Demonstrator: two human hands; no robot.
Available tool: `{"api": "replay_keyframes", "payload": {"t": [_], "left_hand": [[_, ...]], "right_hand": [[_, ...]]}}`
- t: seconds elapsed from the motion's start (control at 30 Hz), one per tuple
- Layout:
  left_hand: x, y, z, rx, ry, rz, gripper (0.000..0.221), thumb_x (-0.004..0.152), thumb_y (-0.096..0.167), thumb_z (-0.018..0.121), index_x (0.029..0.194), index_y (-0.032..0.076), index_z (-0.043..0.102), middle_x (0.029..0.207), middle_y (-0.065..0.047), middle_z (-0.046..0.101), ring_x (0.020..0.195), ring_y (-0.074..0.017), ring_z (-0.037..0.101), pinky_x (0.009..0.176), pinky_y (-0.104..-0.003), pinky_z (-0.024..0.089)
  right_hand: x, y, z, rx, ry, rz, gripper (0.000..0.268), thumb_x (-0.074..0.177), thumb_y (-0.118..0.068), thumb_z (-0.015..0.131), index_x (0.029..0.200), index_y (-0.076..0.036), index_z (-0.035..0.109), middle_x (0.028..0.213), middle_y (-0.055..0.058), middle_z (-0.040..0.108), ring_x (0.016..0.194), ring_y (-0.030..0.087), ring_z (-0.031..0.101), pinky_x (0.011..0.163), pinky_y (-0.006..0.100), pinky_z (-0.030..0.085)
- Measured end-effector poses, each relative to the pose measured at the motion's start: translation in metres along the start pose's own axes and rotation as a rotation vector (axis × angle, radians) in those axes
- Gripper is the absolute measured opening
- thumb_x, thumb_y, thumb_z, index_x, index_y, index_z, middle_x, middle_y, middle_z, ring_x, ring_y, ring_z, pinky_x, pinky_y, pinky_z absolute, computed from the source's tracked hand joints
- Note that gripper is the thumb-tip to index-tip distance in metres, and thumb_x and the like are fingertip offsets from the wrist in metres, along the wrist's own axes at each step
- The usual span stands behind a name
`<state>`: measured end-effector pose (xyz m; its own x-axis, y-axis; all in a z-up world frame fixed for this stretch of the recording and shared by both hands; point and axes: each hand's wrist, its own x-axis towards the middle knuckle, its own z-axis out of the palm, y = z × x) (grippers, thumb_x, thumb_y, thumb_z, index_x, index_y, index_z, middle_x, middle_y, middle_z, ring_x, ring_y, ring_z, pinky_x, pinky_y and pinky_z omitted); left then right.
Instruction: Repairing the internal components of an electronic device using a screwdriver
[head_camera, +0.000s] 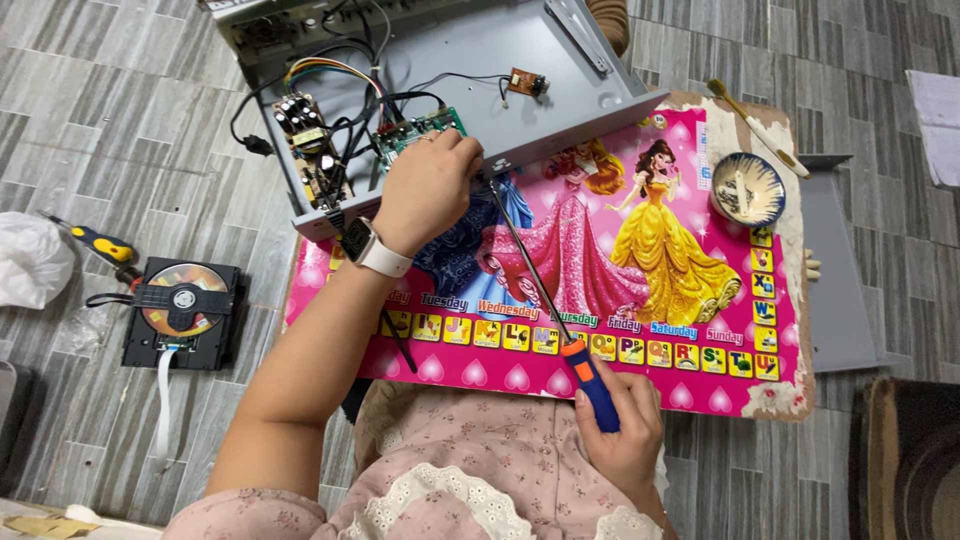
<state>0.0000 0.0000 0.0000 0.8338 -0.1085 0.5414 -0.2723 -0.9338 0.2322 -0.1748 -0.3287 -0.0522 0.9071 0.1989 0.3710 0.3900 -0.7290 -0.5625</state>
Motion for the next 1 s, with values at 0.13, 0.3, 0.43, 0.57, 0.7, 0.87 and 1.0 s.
{"api": "replay_keyframes", "payload": {"t": [0.13, 0.3, 0.43, 0.57, 0.7, 0.87, 1.0], "left_hand": [[-0.0008, -0.0001, 0.001, 0.024, 0.0, -0.014, 0.013, 0.096, 0.019, 0.062, 0.098, 0.008, 0.069, 0.093, -0.009, 0.066, 0.081, -0.0315, 0.063, 0.071, -0.041, 0.052], [-0.0013, -0.0004, 0.0039, 0.029, 0.004, -0.013, 0.011, 0.095, 0.017, 0.063, 0.099, 0.008, 0.067, 0.093, -0.008, 0.064, 0.082, -0.0295, 0.062, 0.072, -0.04, 0.05], [-0.0017, -0.001, 0.0047, 0.037, -0.001, -0.005, 0.011, 0.096, 0.018, 0.063, 0.1, 0.009, 0.068, 0.094, -0.007, 0.064, 0.082, -0.0288, 0.062, 0.073, -0.039, 0.05], [-0.0016, -0.0002, 0.0034, 0.039, -0.002, -0.002, 0.011, 0.097, 0.018, 0.063, 0.1, 0.009, 0.067, 0.093, -0.008, 0.064, 0.082, -0.0294, 0.062, 0.072, -0.04, 0.05], [-0.0012, -0.0004, 0.003, 0.041, -0.001, 0.005, 0.011, 0.096, 0.017, 0.062, 0.099, 0.008, 0.068, 0.093, -0.008, 0.064, 0.082, -0.0297, 0.062, 0.073, -0.04, 0.05], [-0.0005, -0.0004, 0.0018, 0.037, 0.001, 0.007, 0.011, 0.096, 0.018, 0.062, 0.099, 0.008, 0.067, 0.092, -0.009, 0.064, 0.081, -0.0303, 0.063, 0.072, -0.041, 0.051], [-0.0013, -0.0001, 0.003, 0.04, 0.005, 0.001, 0.01, 0.095, 0.017, 0.063, 0.098, 0.009, 0.067, 0.092, -0.008, 0.064, 0.082, -0.0302, 0.063, 0.072, -0.041, 0.051]], "right_hand": [[0.0026, -0.002, 0.0018, 0.02, -0.017, 0.028, 0.046, 0.081, -0.012, 0.076, 0.126, -0.006, 0.072, 0.092, 0.008, 0.06, 0.079, 0.023, 0.056, 0.074, 0.036, 0.049], [0.0036, 0.0019, 0.0036, 0.032, -0.027, 0.042, 0.045, 0.082, -0.015, 0.076, 0.126, -0.005, 0.072, 0.092, 0.007, 0.06, 0.08, 0.021, 0.055, 0.072, 0.033, 0.047], [0.0058, -0.0028, 0.0015, 0.041, -0.03, 0.055, 0.045, 0.082, -0.013, 0.076, 0.125, -0.005, 0.072, 0.091, 0.007, 0.059, 0.079, 0.021, 0.054, 0.071, 0.033, 0.047], [0.0056, -0.0026, 0.0022, 0.061, -0.017, 0.038, 0.044, 0.082, -0.013, 0.076, 0.125, -0.004, 0.072, 0.092, 0.007, 0.06, 0.079, 0.021, 0.054, 0.071, 0.033, 0.047], [0.0053, -0.001, 0.0031, 0.052, -0.021, 0.039, 0.044, 0.083, -0.015, 0.076, 0.125, -0.004, 0.072, 0.092, 0.007, 0.06, 0.079, 0.021, 0.054, 0.071, 0.033, 0.047], [0.0076, -0.0045, 0.0027, 0.051, -0.019, 0.032, 0.044, 0.082, -0.014, 0.077, 0.125, -0.004, 0.072, 0.092, 0.007, 0.06, 0.08, 0.021, 0.054, 0.072, 0.033, 0.048], [0.0061, -0.0036, 0.0031, 0.049, -0.021, 0.027, 0.045, 0.082, -0.014, 0.077, 0.126, -0.004, 0.071, 0.093, 0.007, 0.059, 0.082, 0.022, 0.054, 0.075, 0.034, 0.048]]}}
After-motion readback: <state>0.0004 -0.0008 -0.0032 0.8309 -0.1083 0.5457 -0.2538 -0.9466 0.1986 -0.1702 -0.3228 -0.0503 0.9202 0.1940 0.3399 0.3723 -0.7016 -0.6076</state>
